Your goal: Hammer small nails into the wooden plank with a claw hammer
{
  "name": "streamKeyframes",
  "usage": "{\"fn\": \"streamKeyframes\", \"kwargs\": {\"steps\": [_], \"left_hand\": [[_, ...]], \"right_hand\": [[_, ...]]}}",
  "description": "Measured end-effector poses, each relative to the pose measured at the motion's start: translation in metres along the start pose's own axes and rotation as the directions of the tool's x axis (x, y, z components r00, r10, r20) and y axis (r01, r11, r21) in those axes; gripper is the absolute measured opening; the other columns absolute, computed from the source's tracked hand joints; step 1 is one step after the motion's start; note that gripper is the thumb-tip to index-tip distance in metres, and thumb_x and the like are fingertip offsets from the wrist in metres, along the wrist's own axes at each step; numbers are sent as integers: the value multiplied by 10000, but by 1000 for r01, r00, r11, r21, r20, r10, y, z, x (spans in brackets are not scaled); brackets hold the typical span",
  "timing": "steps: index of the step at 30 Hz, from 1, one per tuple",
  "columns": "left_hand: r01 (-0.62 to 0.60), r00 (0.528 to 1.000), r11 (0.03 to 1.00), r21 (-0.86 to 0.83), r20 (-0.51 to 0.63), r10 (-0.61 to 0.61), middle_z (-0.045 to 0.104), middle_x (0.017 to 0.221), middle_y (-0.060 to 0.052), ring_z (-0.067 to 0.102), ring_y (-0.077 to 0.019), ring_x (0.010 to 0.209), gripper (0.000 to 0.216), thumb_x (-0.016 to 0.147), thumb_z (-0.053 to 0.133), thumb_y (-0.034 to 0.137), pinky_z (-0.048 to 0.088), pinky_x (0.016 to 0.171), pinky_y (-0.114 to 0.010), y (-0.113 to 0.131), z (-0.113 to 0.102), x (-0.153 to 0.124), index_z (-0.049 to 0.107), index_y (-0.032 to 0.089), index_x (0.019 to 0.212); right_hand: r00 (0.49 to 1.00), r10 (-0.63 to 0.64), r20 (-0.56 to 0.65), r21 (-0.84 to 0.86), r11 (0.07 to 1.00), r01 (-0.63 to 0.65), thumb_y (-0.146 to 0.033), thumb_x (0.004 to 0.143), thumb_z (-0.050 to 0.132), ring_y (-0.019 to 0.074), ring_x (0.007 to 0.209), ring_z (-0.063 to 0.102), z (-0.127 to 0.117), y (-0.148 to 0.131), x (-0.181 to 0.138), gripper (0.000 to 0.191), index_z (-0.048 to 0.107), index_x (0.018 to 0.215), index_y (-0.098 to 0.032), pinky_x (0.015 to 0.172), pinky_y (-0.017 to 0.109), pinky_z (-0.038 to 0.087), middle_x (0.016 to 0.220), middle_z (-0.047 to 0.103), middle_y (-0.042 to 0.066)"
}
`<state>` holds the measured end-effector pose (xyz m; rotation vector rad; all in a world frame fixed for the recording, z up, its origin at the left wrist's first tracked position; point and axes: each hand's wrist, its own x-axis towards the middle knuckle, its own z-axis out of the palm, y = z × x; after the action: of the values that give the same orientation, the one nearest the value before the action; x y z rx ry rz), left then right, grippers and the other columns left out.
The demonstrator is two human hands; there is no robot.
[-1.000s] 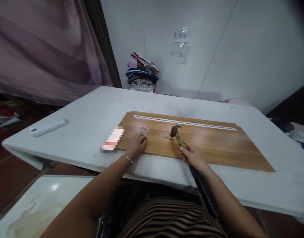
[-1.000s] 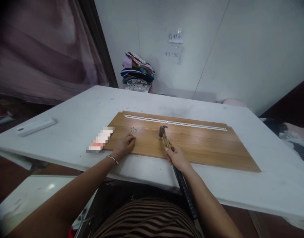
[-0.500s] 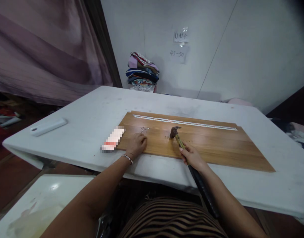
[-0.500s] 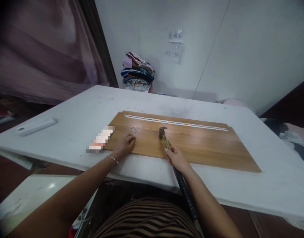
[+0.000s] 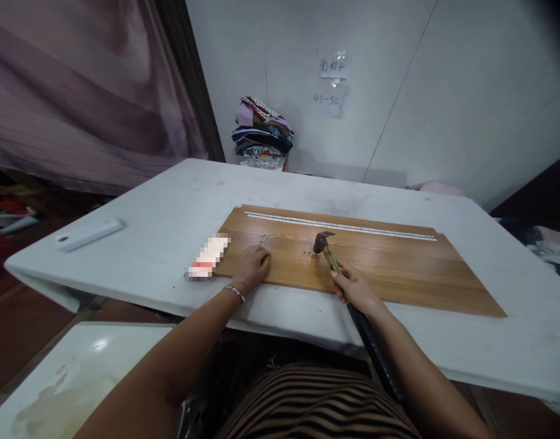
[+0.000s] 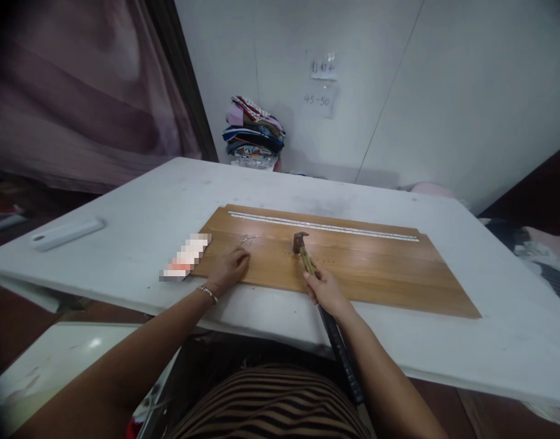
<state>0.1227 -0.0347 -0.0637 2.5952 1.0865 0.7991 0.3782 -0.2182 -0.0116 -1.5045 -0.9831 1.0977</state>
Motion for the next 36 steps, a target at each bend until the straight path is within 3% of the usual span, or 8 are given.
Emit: {"fn": "streamKeyframes", "kwargs": {"steps": [11, 16, 30, 36], "left_hand": [[1, 1000, 1000, 6, -4, -1, 689, 955, -67, 611, -213, 911, 180, 929, 519, 208, 499, 863, -366, 0, 1, -1, 687, 206, 862], [-4, 1000, 1000, 8, -8, 4, 690, 949, -70, 610, -218, 918, 174, 924, 523, 195, 494, 870, -367, 0, 0, -1, 682, 204, 854], [-5, 1000, 1000, 9, 2, 5, 690, 938, -77, 612, -229, 913, 186, 922, 515, 197, 493, 859, -376, 3, -2, 0, 690, 197, 856], [2, 1000, 1000, 4, 3, -2, 690, 952, -77, 609, -219, 899, 196, 928, 511, 208, 497, 856, -370, 3, -3, -1, 688, 193, 846]], "right_hand": [[999, 34, 14, 9, 999, -34, -417, 791, 660, 94, 395, 402, -1, 1, 0, 430, 593, 1155, -198, 348, 233, 353, 600, 500, -73], [1000, 5, -24, -8, 1000, -6, -404, 797, 637, 96, 392, 402, 0, 0, 0, 469, 600, 1206, -178, 347, 228, 345, 583, 489, -80], [1000, 18, 18, -22, 1000, -18, -434, 811, 618, 97, 362, 374, 0, 3, -1, 555, 576, 1288, -152, 346, 223, 346, 504, 451, -104], [1000, 13, 6, 14, 1000, -13, -430, 790, 652, 86, 390, 389, 0, 3, 0, 539, 593, 1259, -170, 342, 221, 350, 588, 502, -80]]}}
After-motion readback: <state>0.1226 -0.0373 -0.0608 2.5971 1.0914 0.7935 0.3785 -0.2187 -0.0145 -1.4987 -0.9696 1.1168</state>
